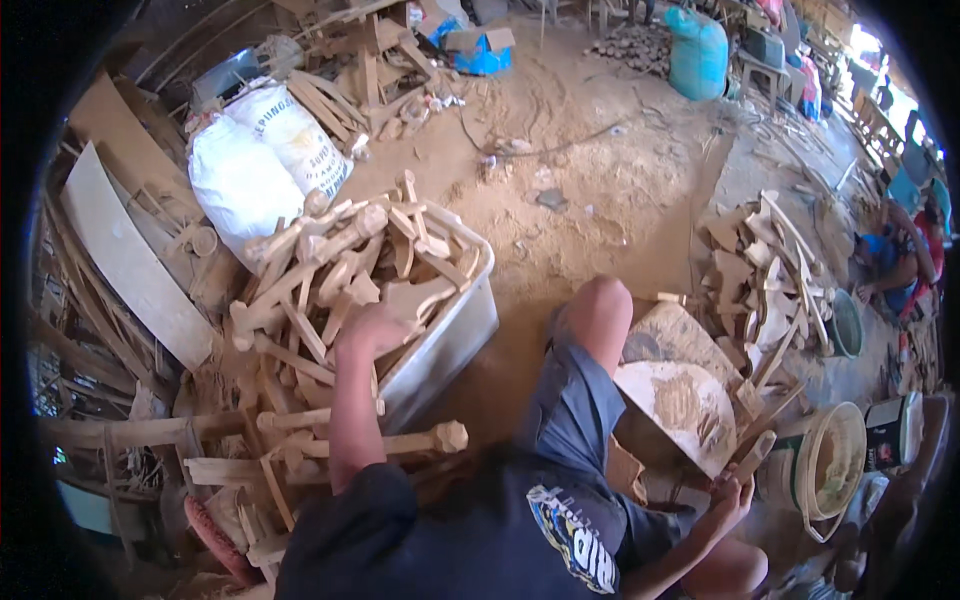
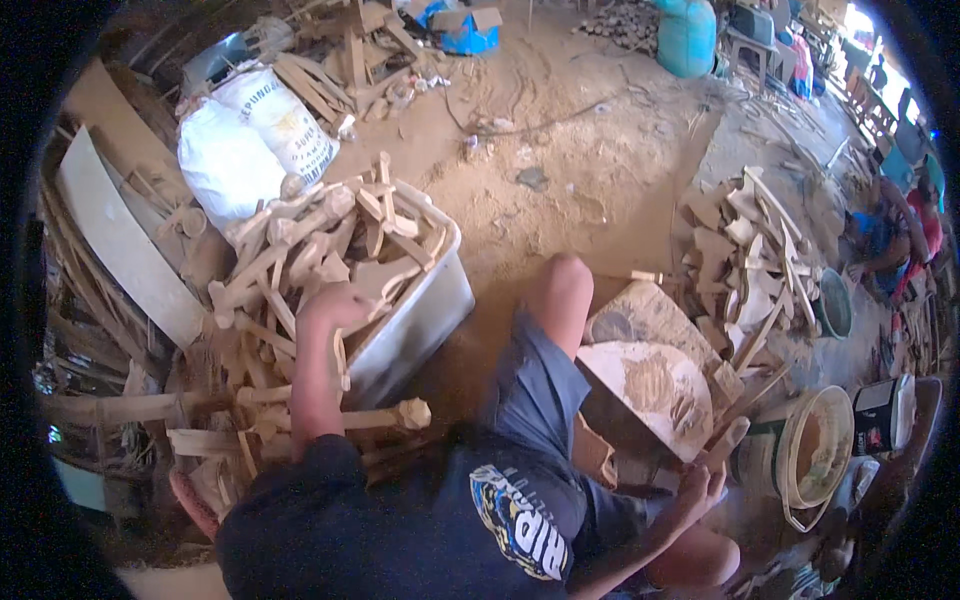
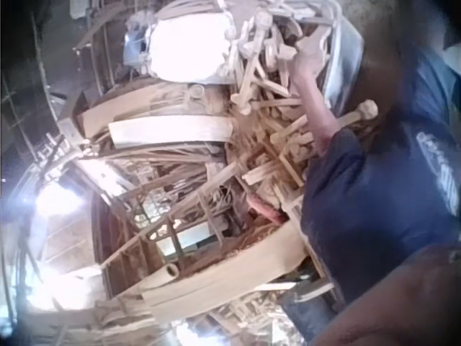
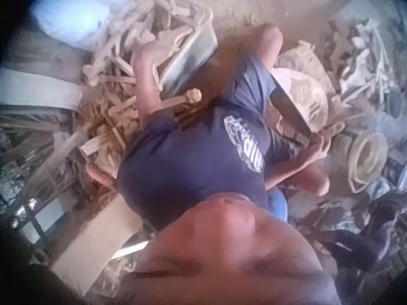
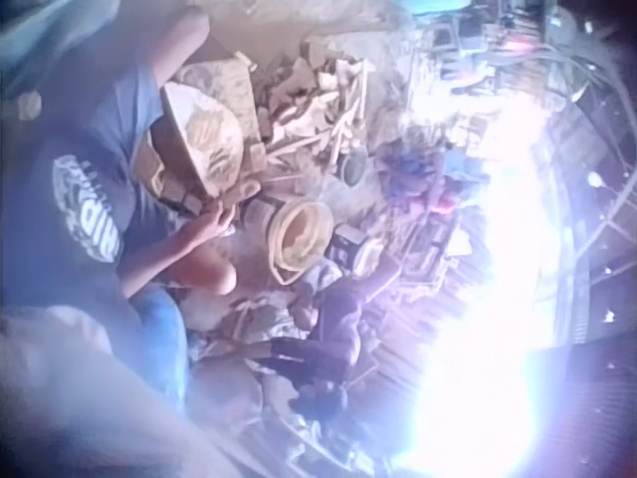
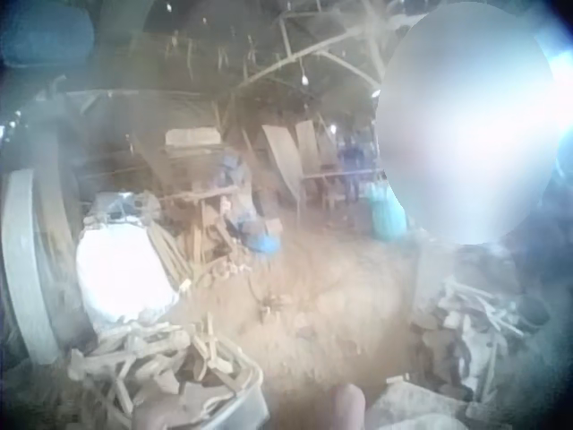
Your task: The person spreads wood paste onto wooden pieces using a small wooden spatula, then attaches a wooden handle to a wooden axe piece and smooths the paste over the joint with their fingers.
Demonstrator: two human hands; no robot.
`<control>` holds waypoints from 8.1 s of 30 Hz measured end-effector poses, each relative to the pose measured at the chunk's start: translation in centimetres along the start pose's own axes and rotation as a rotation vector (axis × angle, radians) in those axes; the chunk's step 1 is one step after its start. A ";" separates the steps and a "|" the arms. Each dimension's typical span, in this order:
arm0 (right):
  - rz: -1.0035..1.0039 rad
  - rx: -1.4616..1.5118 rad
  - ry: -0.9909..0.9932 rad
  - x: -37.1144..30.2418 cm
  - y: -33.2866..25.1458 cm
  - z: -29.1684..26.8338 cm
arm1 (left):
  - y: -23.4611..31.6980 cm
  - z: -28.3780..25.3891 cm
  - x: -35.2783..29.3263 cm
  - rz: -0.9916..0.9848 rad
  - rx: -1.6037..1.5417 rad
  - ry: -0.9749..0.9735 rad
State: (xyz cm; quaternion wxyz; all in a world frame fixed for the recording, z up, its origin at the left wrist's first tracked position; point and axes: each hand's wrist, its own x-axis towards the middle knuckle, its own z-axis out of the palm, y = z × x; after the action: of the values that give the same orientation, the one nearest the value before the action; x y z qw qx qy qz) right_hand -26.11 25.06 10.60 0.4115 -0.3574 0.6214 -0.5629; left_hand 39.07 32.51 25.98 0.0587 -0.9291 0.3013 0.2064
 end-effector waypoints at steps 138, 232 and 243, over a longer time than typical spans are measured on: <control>-0.592 -0.730 -0.077 6.2 -4.0 15.1 | 44.7 26.2 -5.6 0.941 -1.068 -0.731; -0.761 -0.776 -0.135 13.8 -2.0 11.5 | 44.6 25.5 -6.4 1.011 -0.672 -0.432; -0.730 -0.895 -0.091 13.9 -0.7 11.9 | 44.5 25.8 -7.1 1.045 -0.712 -0.291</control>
State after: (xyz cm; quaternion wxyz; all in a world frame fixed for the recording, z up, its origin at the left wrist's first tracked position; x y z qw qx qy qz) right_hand -20.88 7.50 9.49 0.0261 -0.7117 0.6169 -0.3350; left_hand -1.09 6.24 6.17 -0.3209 -0.5853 0.6157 0.4188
